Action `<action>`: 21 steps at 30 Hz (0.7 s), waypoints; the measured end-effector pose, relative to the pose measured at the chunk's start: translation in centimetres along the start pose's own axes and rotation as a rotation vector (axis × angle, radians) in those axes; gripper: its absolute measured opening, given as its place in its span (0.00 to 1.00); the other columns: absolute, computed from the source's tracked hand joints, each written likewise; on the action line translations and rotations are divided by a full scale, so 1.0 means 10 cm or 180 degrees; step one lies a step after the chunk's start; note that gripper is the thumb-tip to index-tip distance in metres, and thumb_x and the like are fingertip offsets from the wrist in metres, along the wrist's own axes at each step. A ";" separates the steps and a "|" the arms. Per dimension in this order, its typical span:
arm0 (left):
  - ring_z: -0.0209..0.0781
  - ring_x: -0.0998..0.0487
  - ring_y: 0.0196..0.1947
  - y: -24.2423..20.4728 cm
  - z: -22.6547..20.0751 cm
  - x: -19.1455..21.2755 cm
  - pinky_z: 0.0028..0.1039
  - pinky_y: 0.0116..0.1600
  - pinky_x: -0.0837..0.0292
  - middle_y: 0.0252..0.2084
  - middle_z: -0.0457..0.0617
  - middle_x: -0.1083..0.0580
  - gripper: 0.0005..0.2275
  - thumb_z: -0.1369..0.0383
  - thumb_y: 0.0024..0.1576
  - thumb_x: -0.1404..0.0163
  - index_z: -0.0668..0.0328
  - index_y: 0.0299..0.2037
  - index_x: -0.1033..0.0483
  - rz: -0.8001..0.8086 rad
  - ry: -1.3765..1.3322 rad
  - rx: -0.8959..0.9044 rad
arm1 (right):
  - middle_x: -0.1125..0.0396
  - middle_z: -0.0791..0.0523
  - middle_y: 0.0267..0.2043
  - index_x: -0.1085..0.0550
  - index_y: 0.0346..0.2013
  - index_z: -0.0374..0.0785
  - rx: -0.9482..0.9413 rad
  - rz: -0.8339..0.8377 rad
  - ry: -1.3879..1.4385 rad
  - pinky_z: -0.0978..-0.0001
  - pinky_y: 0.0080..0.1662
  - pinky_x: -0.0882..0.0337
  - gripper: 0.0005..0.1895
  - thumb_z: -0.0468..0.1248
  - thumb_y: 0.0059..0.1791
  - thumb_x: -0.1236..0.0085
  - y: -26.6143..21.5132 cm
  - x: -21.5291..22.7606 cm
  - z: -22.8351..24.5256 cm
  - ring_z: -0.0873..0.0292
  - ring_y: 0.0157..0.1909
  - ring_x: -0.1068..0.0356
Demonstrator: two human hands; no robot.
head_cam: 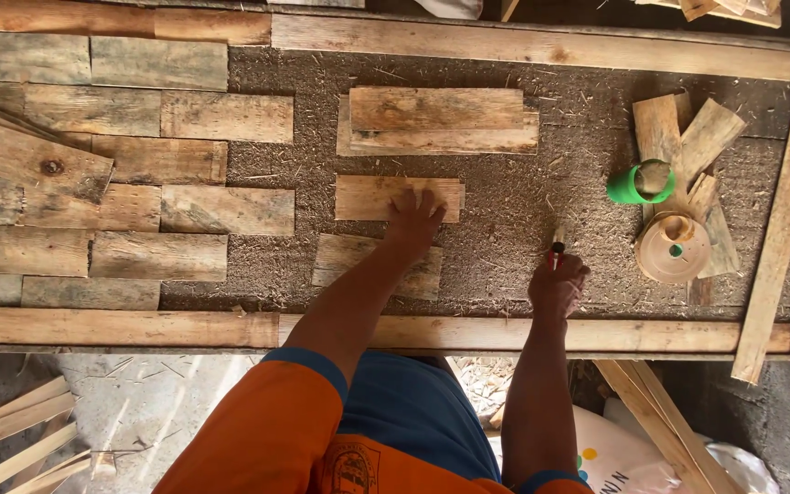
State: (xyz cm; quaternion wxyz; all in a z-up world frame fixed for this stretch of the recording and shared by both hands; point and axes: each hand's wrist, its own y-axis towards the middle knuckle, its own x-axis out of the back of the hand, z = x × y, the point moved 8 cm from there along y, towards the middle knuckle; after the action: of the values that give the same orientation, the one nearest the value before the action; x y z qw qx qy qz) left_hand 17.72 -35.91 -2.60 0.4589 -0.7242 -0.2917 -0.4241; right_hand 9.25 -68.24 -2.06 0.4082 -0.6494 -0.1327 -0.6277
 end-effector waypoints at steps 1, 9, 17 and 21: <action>0.79 0.59 0.75 -0.04 -0.01 0.08 0.75 0.68 0.51 0.77 0.63 0.60 0.33 0.72 0.61 0.49 0.43 0.76 0.49 -0.0002 0.0009 0.0009 | 0.40 0.44 0.56 0.39 0.62 0.39 0.0008 0.0005 0.0009 0.47 0.52 0.31 0.27 0.51 0.56 0.49 -0.04 0.00 0.10 0.46 0.50 0.35; 0.81 0.59 0.74 -0.15 -0.12 0.21 0.75 0.67 0.47 0.81 0.48 0.69 0.38 0.72 0.60 0.49 0.47 0.78 0.58 0.0409 0.0406 -0.0128 | 0.26 0.47 0.43 0.39 0.61 0.43 0.1490 0.0405 0.0971 0.60 0.27 0.26 0.14 0.38 0.60 0.54 -0.81 -0.04 1.44 0.53 0.31 0.26; 0.80 0.60 0.75 -0.11 -0.10 0.16 0.78 0.66 0.50 0.81 0.48 0.66 0.36 0.66 0.60 0.46 0.38 0.77 0.54 0.0385 0.0192 -0.0119 | 0.33 0.40 0.56 0.48 0.72 0.46 0.1533 0.0460 0.0312 0.53 0.39 0.19 0.32 0.27 0.54 0.56 -0.95 -0.11 1.92 0.42 0.45 0.24; 0.81 0.60 0.74 -0.03 -0.08 0.06 0.81 0.65 0.52 0.80 0.48 0.64 0.34 0.65 0.61 0.47 0.37 0.76 0.51 0.0211 0.0091 -0.0113 | 0.32 0.42 0.58 0.45 0.72 0.48 0.1567 0.0554 0.0108 0.50 0.46 0.19 0.27 0.29 0.58 0.57 -0.99 -0.18 1.94 0.41 0.53 0.26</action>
State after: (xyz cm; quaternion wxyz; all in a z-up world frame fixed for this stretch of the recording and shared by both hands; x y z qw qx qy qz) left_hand 17.50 -36.48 -1.78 0.4638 -0.7354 -0.2534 -0.4241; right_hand 15.87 -47.81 2.26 0.6086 -0.5289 -0.2182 -0.5499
